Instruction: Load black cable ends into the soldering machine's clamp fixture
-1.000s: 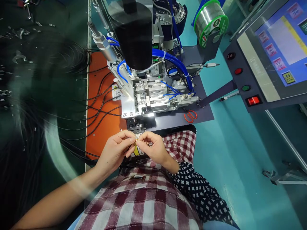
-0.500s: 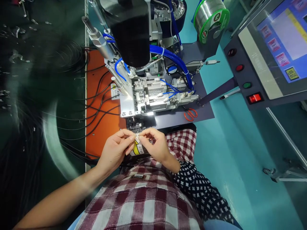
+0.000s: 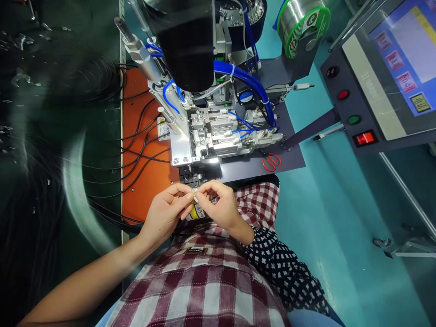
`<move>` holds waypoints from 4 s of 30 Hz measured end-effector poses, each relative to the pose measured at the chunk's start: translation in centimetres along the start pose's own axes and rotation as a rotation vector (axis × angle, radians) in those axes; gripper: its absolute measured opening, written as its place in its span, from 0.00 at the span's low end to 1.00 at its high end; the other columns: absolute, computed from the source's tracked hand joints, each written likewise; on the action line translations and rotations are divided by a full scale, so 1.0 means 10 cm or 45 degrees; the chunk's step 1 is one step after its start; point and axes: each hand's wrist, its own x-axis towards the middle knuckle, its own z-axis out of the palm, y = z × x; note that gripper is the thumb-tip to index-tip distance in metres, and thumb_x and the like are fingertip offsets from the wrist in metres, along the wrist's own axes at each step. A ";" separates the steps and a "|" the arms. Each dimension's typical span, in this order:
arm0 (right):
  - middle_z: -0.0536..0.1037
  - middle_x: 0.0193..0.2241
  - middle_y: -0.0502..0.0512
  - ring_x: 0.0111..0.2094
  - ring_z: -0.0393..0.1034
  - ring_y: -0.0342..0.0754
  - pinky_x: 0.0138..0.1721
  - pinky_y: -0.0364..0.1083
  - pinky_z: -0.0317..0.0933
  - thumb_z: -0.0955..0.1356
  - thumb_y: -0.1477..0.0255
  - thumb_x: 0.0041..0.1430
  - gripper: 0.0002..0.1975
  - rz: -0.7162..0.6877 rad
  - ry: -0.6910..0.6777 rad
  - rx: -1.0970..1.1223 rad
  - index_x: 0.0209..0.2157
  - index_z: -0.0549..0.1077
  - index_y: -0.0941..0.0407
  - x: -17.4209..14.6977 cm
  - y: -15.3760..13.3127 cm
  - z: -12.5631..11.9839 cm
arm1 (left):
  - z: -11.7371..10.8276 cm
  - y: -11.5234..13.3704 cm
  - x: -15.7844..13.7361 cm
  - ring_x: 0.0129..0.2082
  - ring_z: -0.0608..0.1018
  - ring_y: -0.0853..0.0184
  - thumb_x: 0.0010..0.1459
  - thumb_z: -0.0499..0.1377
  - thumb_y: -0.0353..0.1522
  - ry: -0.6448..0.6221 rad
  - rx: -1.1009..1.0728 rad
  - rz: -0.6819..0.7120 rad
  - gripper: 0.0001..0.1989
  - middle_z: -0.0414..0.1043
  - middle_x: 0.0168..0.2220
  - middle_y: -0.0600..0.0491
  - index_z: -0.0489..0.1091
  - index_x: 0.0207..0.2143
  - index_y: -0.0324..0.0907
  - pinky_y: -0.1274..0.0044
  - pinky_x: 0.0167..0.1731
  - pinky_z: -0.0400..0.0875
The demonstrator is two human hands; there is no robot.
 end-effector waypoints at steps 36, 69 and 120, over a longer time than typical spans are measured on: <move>0.75 0.27 0.51 0.27 0.67 0.42 0.30 0.42 0.63 0.69 0.70 0.58 0.05 0.132 -0.078 0.045 0.30 0.74 0.57 -0.04 0.06 -0.04 | 0.01 0.00 -0.04 0.13 0.65 0.78 0.63 0.56 0.34 -0.150 -0.064 -0.088 0.07 0.72 0.24 0.57 0.61 0.36 0.40 0.82 0.16 0.49; 0.73 0.22 0.49 0.23 0.64 0.41 0.26 0.41 0.60 0.70 0.71 0.53 0.05 0.202 -0.091 0.026 0.26 0.73 0.57 -0.04 -0.01 -0.06 | 0.00 -0.07 -0.06 0.14 0.65 0.77 0.64 0.55 0.37 -0.206 0.013 -0.061 0.09 0.72 0.23 0.57 0.59 0.36 0.42 0.82 0.17 0.50; 0.63 0.21 0.44 0.20 0.54 0.38 0.22 0.40 0.51 0.68 0.64 0.59 0.12 0.367 -0.318 0.307 0.27 0.66 0.56 0.01 0.08 -0.10 | -0.04 -0.08 -0.05 0.13 0.66 0.80 0.63 0.57 0.36 -0.181 0.067 -0.004 0.08 0.71 0.30 0.57 0.60 0.36 0.42 0.83 0.15 0.51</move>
